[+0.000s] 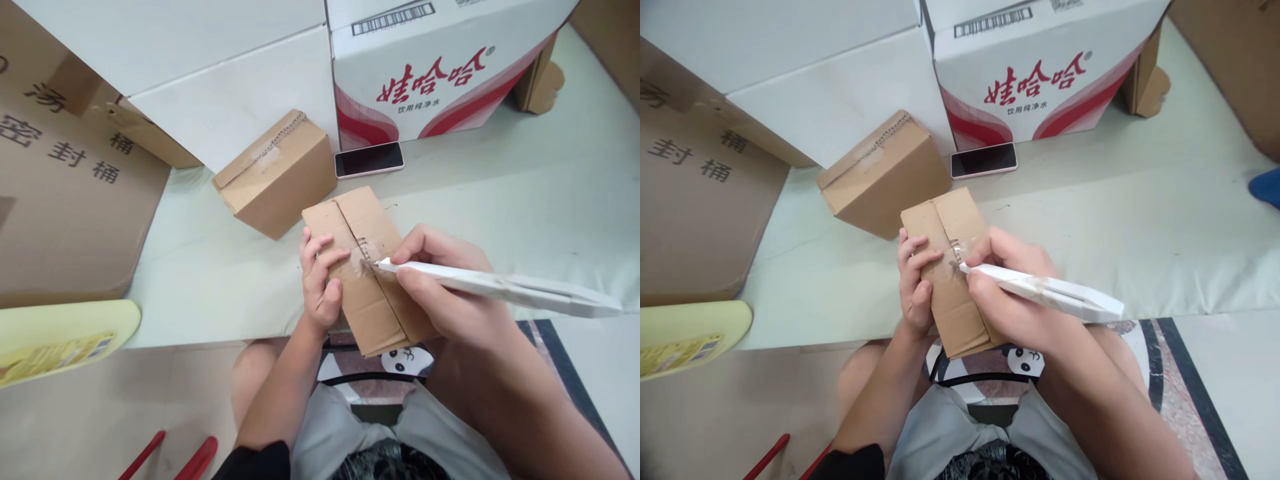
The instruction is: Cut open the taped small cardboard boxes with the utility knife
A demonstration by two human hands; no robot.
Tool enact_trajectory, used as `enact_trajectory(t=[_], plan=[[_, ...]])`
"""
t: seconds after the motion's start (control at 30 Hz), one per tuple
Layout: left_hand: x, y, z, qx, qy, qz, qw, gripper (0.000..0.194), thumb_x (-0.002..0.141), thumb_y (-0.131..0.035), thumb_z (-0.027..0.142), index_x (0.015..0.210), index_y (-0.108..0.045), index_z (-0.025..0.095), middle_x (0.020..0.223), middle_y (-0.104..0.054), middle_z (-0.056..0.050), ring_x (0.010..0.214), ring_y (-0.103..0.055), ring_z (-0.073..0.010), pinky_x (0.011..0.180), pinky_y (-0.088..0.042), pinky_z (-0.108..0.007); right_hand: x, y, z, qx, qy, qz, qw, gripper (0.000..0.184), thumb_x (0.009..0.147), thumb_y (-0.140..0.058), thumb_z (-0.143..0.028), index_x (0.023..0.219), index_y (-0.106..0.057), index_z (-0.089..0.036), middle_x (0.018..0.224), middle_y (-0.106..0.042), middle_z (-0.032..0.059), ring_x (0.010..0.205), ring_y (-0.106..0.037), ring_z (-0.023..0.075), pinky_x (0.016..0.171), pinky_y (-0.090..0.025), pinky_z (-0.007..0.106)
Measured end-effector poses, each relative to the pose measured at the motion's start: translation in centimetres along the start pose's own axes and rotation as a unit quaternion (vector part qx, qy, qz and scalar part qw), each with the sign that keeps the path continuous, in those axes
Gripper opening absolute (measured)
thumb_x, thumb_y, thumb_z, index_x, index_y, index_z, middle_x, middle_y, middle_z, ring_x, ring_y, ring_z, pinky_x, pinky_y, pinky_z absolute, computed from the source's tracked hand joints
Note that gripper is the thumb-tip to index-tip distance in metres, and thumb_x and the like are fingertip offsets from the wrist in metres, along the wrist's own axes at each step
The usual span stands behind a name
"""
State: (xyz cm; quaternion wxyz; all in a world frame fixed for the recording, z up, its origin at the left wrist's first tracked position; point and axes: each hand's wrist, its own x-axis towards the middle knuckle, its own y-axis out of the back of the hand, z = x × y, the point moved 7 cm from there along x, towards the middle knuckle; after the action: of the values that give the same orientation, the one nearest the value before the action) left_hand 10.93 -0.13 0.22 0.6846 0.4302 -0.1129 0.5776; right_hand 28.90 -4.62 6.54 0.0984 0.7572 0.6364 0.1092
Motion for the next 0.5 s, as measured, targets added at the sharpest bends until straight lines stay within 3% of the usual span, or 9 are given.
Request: enact_trajectory(t=[0.27,0.5], plan=[[0.02,0.00,0.02,-0.019,0.002,0.007,1.000,0.038,0.106,-0.036,0.048,0.121,-0.065,0.027,0.133,-0.060,-0.007,0.136,-0.056,-0.0259,0.133,-0.027,-0.057,-0.01,-0.16,-0.11,0.003,0.013,-0.012,1.000,0.004,0.083,-0.061,-0.023,0.079,-0.059,-0.023,0.060,-0.058,-0.0046,0.051,-0.047,0.0101,0.049,-0.031,0.027],[0.04,-0.04,0.03,-0.033,0.005,0.013,0.999,0.038,0.106,-0.037,0.046,0.121,-0.066,0.027,0.132,-0.060,-0.006,0.139,-0.054,-0.0251,0.134,-0.024,-0.054,-0.35,-0.33,-0.68,0.011,-0.020,0.000,1.000,0.004,0.085,-0.061,-0.023,0.082,-0.058,-0.023,0.065,-0.059,-0.0045,0.056,-0.047,0.0102,0.055,-0.032,0.027]])
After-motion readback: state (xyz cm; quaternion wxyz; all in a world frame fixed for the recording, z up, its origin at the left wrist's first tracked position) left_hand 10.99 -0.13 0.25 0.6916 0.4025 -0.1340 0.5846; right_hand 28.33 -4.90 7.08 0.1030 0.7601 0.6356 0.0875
